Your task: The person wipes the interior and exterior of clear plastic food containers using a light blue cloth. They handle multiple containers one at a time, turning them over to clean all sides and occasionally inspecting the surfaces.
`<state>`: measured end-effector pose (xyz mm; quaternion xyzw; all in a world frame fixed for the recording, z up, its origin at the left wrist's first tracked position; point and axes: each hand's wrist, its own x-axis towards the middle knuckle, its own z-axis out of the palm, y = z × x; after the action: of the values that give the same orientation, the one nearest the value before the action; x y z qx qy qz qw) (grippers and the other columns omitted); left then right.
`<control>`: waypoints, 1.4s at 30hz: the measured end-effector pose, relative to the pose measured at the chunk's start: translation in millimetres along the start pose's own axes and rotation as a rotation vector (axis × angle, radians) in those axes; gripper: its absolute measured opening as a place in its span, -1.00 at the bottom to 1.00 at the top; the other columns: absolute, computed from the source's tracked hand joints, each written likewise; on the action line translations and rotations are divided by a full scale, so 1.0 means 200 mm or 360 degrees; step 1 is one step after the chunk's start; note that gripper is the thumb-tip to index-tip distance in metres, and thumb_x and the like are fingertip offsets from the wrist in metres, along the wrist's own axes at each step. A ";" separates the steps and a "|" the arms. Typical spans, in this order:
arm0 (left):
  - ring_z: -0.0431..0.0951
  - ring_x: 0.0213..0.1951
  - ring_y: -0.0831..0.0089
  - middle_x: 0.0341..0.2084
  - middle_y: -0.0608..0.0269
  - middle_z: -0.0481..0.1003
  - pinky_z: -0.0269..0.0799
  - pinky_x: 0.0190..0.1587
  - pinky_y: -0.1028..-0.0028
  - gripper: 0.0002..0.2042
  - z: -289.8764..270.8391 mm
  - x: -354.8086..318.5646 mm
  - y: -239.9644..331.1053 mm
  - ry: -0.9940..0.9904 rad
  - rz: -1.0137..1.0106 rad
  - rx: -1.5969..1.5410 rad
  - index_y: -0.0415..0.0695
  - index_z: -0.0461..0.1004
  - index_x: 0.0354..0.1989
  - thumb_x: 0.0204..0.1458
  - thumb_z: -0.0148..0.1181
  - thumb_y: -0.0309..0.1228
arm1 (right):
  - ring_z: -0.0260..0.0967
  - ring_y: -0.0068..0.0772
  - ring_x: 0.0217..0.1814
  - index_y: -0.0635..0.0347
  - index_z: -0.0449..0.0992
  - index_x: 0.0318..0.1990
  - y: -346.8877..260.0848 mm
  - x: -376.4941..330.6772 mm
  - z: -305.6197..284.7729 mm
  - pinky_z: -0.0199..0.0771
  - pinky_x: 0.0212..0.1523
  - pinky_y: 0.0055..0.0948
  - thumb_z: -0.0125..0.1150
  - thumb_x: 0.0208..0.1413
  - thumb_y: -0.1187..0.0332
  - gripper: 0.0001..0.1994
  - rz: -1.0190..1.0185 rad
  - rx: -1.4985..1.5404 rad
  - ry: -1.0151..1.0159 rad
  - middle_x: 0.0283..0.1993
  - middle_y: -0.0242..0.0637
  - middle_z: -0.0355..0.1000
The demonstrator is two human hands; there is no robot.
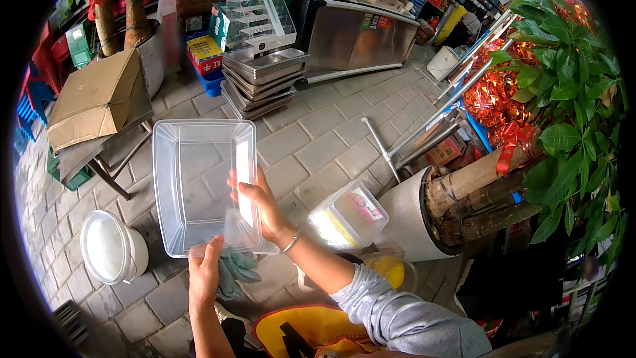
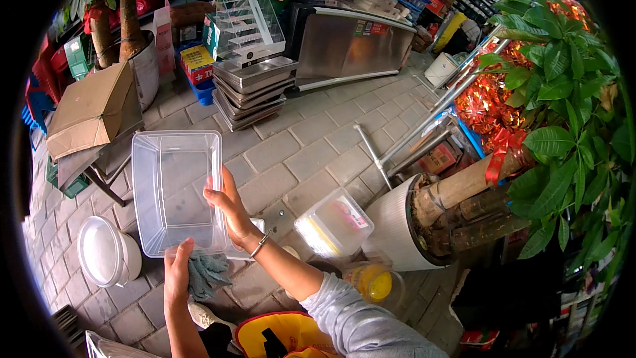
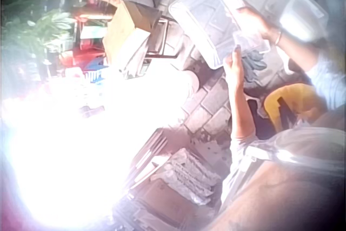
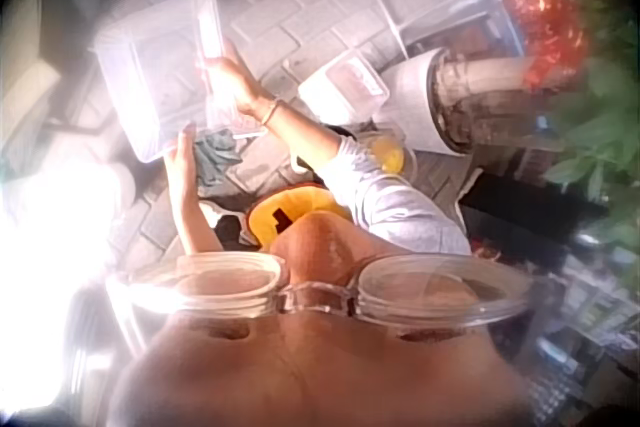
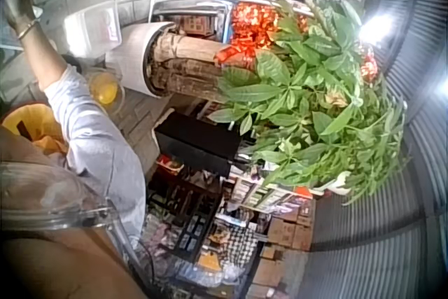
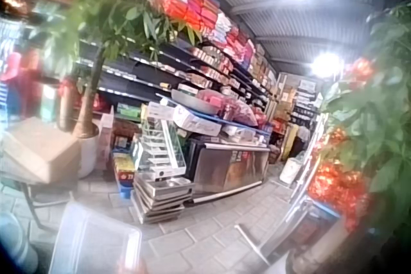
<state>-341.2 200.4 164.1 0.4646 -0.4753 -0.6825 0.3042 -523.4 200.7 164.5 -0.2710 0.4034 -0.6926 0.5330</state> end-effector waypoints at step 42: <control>0.36 -0.25 0.54 -0.32 0.35 0.43 0.27 -0.13 0.50 -0.71 0.08 0.00 0.03 -0.0002 0.0089 -0.0043 -0.28 0.44 -0.23 0.11 0.11 -0.25 | 0.06 -0.26 0.28 0.10 -0.11 0.34 0.00 0.01 -0.08 0.08 0.22 -0.26 0.17 0.02 0.10 -0.21 0.0022 -0.0073 0.0040 0.22 -0.14 0.05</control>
<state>-356.5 203.2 172.0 0.4465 -0.4789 -0.6805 0.3290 -536.9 203.6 156.1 -0.2718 0.4277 -0.6828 0.5262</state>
